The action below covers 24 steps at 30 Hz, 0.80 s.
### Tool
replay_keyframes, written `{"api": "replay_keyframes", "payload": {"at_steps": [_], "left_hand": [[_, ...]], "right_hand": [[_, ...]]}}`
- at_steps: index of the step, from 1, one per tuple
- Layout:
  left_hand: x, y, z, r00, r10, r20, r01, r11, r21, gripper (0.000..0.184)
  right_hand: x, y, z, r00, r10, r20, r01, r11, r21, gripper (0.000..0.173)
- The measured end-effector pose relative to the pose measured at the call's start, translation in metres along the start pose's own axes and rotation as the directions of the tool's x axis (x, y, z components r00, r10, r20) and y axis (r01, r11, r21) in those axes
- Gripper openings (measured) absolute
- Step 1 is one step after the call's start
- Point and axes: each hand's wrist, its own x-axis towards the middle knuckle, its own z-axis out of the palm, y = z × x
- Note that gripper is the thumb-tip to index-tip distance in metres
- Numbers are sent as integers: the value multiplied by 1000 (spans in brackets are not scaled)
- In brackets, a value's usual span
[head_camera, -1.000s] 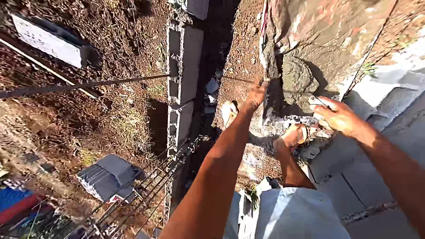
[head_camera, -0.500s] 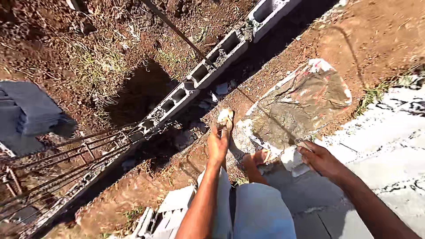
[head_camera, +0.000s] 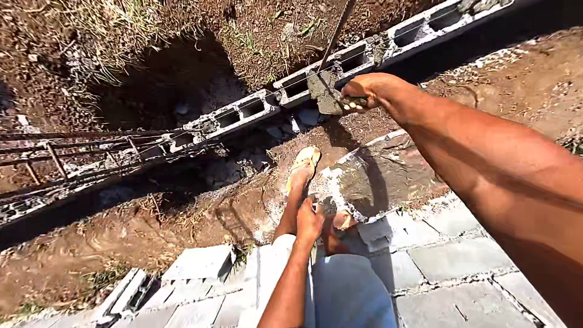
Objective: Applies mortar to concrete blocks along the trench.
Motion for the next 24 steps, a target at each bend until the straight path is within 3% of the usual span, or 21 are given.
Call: {"api": "replay_keyframes", "payload": {"at_steps": [2, 4, 6, 8, 15, 20, 24], "left_hand": [[0, -2, -6, 999, -47, 13, 47, 999, 0, 38], [0, -3, -9, 997, -72, 32, 72, 997, -20, 38], [1, -4, -10, 998, -64, 28, 65, 997, -51, 36], [2, -7, -9, 998, -54, 28, 56, 997, -57, 34], [-1, -14, -5, 996, -52, 79, 54, 998, -34, 33], [1, -15, 0, 991, -47, 123, 44, 999, 30, 34], [2, -17, -5, 992, -63, 112, 58, 997, 50, 33]], "right_hand": [[4, -6, 0, 1000, -17, -4, 16, 999, -50, 20], [-1, -3, -1, 996, -63, -69, 47, 974, -222, 26], [-15, 0, -1, 965, -185, -184, 62, 847, -528, 38], [-20, 13, -3, 916, -291, -276, 29, 734, -678, 43], [-23, 65, -5, 765, -512, -390, 104, 696, -711, 57], [42, 58, 13, 732, -550, -403, 71, 649, -757, 64], [18, 70, 15, 701, -554, -449, 78, 685, -724, 59]]}}
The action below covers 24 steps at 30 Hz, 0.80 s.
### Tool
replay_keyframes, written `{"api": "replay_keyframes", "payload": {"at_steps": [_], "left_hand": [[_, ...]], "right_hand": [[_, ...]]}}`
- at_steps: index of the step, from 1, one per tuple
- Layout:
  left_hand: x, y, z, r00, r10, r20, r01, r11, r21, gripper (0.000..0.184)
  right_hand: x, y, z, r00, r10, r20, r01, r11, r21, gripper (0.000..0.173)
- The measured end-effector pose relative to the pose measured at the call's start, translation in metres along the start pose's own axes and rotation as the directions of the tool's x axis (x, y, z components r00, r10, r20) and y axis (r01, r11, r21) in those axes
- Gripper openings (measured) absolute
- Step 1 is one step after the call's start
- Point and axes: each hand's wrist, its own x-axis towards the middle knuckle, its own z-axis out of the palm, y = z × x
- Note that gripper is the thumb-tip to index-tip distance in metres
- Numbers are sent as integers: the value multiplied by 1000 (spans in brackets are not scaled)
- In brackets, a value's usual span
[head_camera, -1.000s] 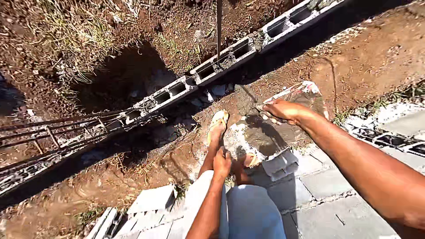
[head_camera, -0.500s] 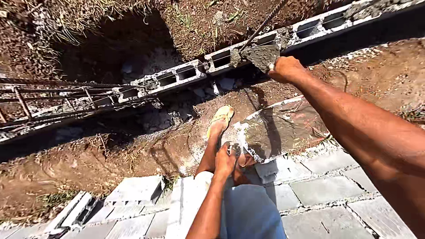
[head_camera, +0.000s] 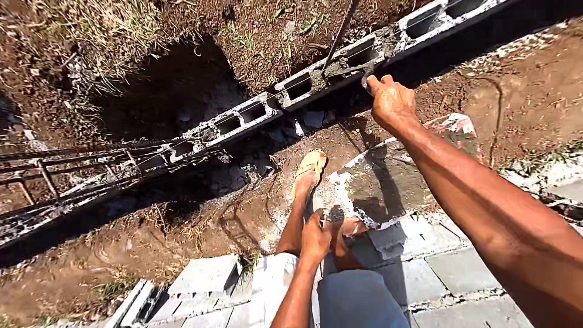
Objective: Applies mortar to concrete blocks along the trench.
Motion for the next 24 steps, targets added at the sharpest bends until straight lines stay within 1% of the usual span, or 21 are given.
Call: {"api": "replay_keyframes", "payload": {"at_steps": [3, 6, 9, 12, 14, 17, 19, 20, 22, 24], "left_hand": [[-1, 4, 3, 1000, 8, 27, -8, 1000, 9, 33], [0, 13, 6, 999, 6, 54, -9, 999, 46, 34], [3, 15, 4, 999, 1, 33, -4, 997, 78, 35], [4, 17, 10, 999, 2, 45, -6, 997, 83, 34], [4, 17, 13, 998, -8, 67, 3, 997, 80, 34], [4, 20, 17, 996, -24, 86, 17, 996, 89, 34], [5, 22, 19, 996, -24, 89, 16, 996, 90, 33], [5, 24, 18, 996, -25, 91, 17, 996, 91, 34], [5, 23, 17, 997, -26, 79, 18, 996, 93, 34], [7, 21, 18, 998, -17, 66, 11, 996, 94, 34]], "right_hand": [[-25, 2, -9, 999, 26, -33, -26, 1000, 2, 57], [0, -3, 11, 1000, 7, -22, -6, 999, 42, 55], [27, -4, 34, 1000, -13, -4, 14, 997, 78, 58], [7, 13, 27, 1000, -7, -19, 8, 998, 70, 58], [-21, 19, 21, 999, -8, -42, 11, 997, 73, 56], [-46, 23, 25, 990, -92, -104, 103, 989, 108, 51], [-40, 22, 37, 982, -155, -111, 169, 977, 130, 55], [-30, 21, 41, 982, -169, -85, 178, 976, 125, 55], [-6, 16, 49, 989, -145, -9, 145, 980, 134, 57], [6, 12, 48, 994, -111, 15, 108, 984, 144, 56]]}}
